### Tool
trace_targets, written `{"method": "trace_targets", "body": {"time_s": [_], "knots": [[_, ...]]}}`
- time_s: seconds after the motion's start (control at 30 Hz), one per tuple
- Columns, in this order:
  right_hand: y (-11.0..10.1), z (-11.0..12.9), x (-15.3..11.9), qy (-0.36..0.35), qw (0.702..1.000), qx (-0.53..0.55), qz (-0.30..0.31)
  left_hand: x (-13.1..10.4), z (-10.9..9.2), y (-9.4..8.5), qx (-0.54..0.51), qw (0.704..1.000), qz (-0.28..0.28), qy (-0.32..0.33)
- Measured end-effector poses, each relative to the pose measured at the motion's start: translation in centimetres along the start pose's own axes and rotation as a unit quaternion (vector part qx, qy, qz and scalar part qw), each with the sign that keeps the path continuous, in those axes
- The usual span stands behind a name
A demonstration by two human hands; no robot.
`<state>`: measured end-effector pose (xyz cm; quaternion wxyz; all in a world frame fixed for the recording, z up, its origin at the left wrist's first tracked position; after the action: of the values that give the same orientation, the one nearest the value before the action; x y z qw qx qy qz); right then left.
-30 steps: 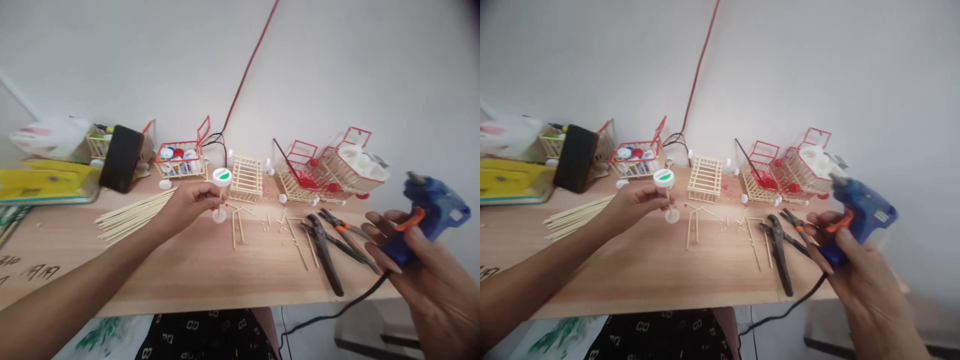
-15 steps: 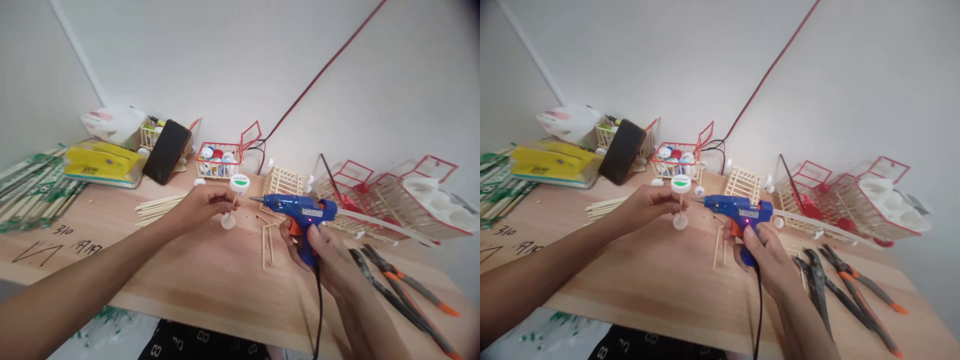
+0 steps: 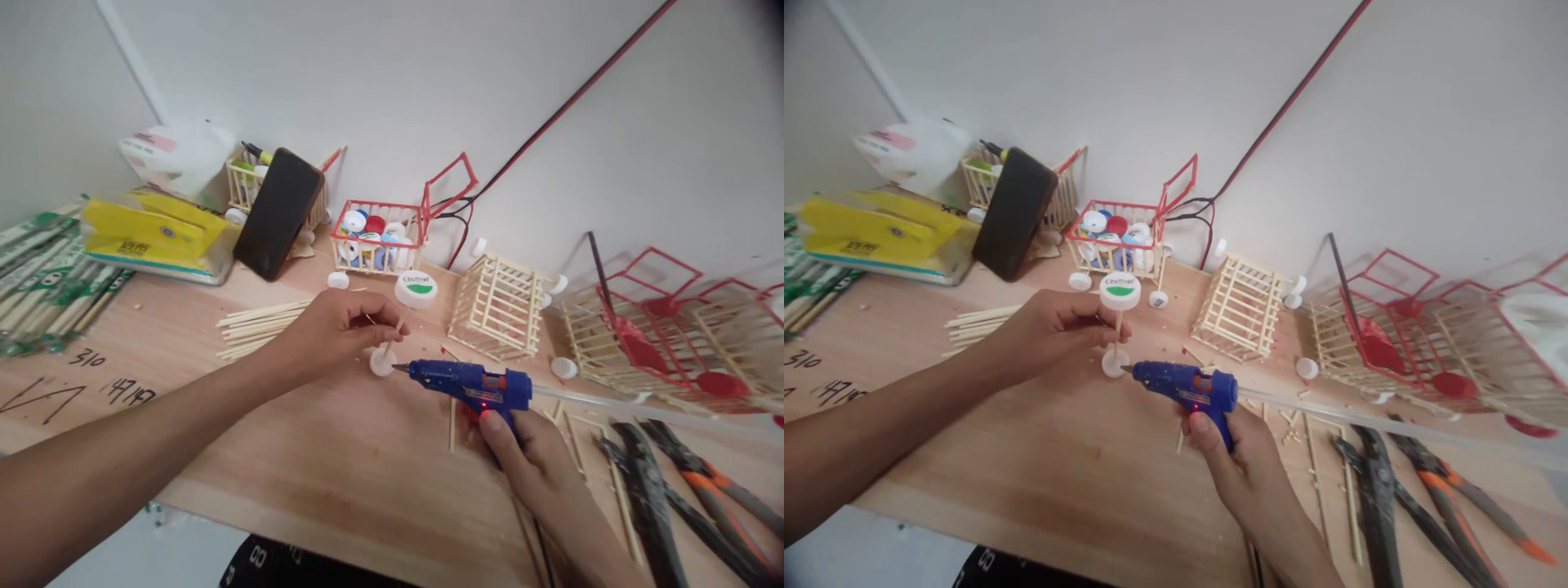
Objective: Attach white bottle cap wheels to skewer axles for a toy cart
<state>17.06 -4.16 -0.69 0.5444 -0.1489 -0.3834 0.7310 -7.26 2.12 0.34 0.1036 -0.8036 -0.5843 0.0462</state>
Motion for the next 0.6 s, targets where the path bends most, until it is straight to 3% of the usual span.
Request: {"method": "trace_targets", "body": {"time_s": [0.6], "knots": [[0.36, 0.79, -0.2, -0.002, 0.999, -0.036, 0.002, -0.38, -0.22, 0.62, 0.016, 1.0, 0.008, 0.01]]}}
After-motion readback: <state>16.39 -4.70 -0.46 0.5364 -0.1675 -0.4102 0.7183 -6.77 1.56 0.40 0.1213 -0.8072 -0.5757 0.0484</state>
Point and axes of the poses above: each hand's wrist, its own x-axis towards the middle knuckle, its own y-axis out of the palm, z = x × y, the point moved 2 cm from there along x, towards the middle knuckle, and after that the axes turned 9 degrees about -y, right-handed, at the moved point
